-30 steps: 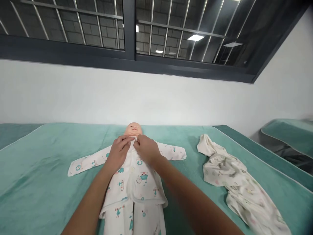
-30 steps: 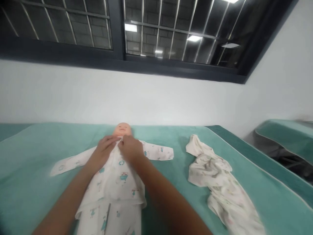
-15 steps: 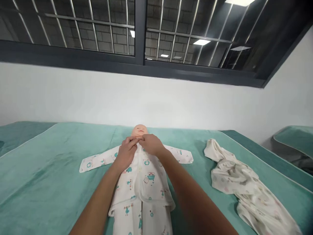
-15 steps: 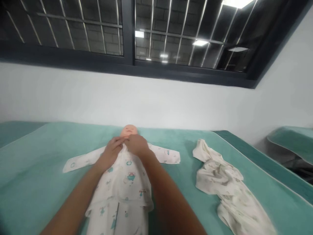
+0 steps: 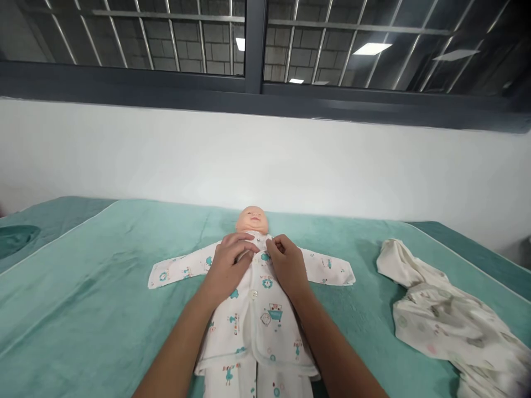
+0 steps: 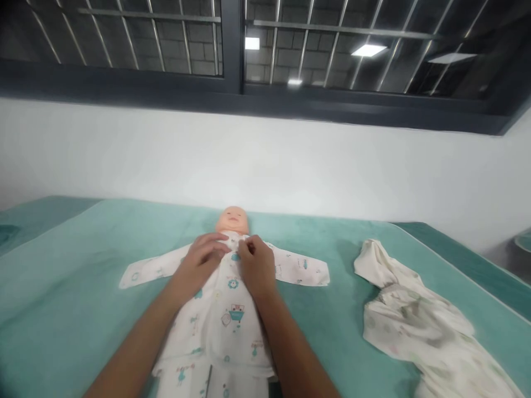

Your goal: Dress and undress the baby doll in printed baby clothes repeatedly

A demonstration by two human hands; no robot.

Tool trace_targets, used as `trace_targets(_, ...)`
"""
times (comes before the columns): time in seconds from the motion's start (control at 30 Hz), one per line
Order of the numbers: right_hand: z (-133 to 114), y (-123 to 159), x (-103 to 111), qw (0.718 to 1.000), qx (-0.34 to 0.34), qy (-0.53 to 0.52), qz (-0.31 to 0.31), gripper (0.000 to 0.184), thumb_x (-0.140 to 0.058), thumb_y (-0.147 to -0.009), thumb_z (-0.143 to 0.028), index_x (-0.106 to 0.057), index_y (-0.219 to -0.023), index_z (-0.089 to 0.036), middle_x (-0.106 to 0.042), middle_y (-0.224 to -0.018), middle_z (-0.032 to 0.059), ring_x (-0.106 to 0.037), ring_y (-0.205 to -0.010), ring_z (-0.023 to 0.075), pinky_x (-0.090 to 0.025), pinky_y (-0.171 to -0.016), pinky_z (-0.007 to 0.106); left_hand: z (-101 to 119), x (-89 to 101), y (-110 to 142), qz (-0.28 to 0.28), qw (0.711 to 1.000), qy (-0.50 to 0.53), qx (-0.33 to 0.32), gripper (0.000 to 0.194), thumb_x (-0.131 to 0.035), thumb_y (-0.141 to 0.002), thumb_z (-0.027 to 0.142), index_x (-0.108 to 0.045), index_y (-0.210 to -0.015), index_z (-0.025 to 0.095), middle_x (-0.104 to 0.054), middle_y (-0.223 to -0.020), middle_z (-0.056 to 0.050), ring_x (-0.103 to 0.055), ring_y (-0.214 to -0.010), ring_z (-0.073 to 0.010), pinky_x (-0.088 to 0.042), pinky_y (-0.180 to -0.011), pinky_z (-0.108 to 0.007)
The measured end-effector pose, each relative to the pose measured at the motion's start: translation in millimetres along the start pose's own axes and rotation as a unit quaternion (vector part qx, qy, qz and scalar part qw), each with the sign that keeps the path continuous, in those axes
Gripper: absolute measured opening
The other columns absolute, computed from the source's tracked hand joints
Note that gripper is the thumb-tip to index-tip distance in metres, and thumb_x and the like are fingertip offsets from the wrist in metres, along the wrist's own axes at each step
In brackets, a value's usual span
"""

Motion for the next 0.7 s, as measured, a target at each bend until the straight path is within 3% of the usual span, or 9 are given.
trace_targets(0.1, -6, 18, 9, 0.999, 0.027, 0.020, 0.002, 0.024, -0.049, -0.086, -0.038, -0.048, -0.069, -0.021, -0.049, -0.062, -0.0046, -0.044, -0.061, 0.0133, -0.033, -0.059, 0.025, 5, 2.4, 7, -0.012, 1.000, 0.016, -0.009, 0.016, -0.049, -0.089, 0.026, -0.065, -0.088, 0.028, -0.055, -0.126, 0.000, -0.041, -0.126, -0.0210, -0.029, -0.109, -0.041)
trace_targets(0.2, -20, 32, 11, 0.990, 0.098, 0.077, -0.067, 0.026, -0.053, -0.086, -0.038, -0.046, -0.067, -0.021, -0.049, -0.063, -0.0040, -0.044, -0.060, 0.0125, -0.032, -0.058, 0.025, 5, 3.1, 10, -0.012, 0.999, 0.034, -0.019, 0.014, -0.050, -0.088, 0.027, -0.065, -0.087, 0.028, -0.055, -0.126, -0.001, -0.040, -0.127, -0.0205, -0.030, -0.109, -0.040)
trace_targets(0.3, -30, 39, 9, 0.975, 0.111, 0.140, -0.133, 0.028, -0.059, -0.081, -0.040, -0.044, -0.066, -0.021, -0.051, -0.066, -0.0038, -0.044, -0.059, 0.0119, -0.030, -0.056, 0.025, 3, 2.1, 10, -0.006, 0.999, 0.038, -0.008, 0.013, -0.052, -0.086, 0.024, -0.064, -0.082, 0.026, -0.056, -0.126, -0.001, -0.041, -0.126, -0.0209, -0.030, -0.108, -0.041)
trace_targets(0.47, -28, 37, 7, 0.969, 0.102, 0.192, -0.115, 0.022, -0.056, -0.082, -0.033, -0.042, -0.070, -0.021, -0.050, -0.071, -0.0032, -0.043, -0.060, 0.0125, -0.030, -0.057, 0.026, 3, 1.7, 10, -0.002, 0.999, 0.045, 0.021, 0.015, -0.051, -0.087, 0.028, -0.065, -0.083, 0.027, -0.056, -0.126, 0.000, -0.043, -0.125, -0.0207, -0.032, -0.107, -0.040)
trace_targets(0.57, -25, 35, 7, 0.967, 0.129, 0.187, -0.112, 0.019, -0.051, -0.082, -0.023, -0.039, -0.067, -0.020, -0.048, -0.070, -0.0031, -0.043, -0.061, 0.0122, -0.030, -0.059, 0.027, 5, 2.9, 12, 0.003, 0.999, 0.048, 0.023, 0.016, -0.051, -0.088, 0.032, -0.065, -0.083, 0.027, -0.056, -0.127, 0.001, -0.045, -0.123, -0.0202, -0.033, -0.107, -0.039)
trace_targets(0.7, -19, 28, 12, 0.971, 0.131, 0.107, -0.167, 0.018, -0.049, -0.083, -0.022, -0.043, -0.067, -0.020, -0.047, -0.066, -0.0038, -0.043, -0.063, 0.0121, -0.031, -0.058, 0.026, 6, 3.9, 13, -0.003, 0.999, 0.046, 0.023, 0.013, -0.053, -0.087, 0.029, -0.066, -0.084, 0.028, -0.055, -0.128, 0.002, -0.044, -0.125, -0.0194, -0.030, -0.109, -0.038)
Point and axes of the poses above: each hand's wrist, its own y-axis away from the middle knuckle, its own x-axis out of the back of the hand, z = x × y, the point moved 2 cm from there along -y, towards the middle knuckle
